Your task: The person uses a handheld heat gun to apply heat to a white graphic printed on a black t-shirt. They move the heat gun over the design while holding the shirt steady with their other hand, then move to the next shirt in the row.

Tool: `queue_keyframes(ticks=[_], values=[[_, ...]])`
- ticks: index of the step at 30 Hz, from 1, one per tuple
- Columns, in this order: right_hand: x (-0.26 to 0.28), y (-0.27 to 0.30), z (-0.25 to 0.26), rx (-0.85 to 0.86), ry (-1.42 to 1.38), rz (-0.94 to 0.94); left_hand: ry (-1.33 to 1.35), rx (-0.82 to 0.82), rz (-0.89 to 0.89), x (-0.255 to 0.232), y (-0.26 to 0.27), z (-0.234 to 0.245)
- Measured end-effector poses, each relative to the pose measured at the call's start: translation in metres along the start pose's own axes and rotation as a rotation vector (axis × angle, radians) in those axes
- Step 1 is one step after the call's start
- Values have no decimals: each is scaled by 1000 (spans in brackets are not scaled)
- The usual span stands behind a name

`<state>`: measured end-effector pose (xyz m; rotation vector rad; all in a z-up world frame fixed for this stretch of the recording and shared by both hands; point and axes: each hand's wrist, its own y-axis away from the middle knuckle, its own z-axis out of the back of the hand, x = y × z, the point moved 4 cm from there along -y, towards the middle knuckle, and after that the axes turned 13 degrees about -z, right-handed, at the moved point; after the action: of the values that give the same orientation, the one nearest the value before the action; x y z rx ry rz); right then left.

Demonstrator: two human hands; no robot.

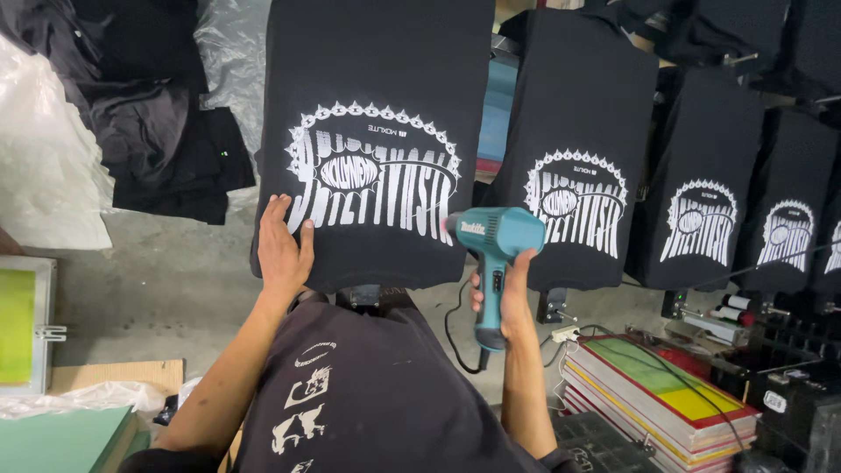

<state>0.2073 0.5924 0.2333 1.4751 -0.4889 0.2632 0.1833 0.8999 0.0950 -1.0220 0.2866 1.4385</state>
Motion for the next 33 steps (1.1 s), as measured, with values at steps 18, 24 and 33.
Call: queue_keyframes(ticks=[18, 24, 33], values=[[75, -46, -16, 32, 21, 106, -42, 2, 26, 0, -4, -2], [81, -54, -20, 27, 0, 126, -38, 11, 28, -1, -5, -1], [70, -48, -11, -35, 56, 115, -31, 9, 19, -2, -5, 1]])
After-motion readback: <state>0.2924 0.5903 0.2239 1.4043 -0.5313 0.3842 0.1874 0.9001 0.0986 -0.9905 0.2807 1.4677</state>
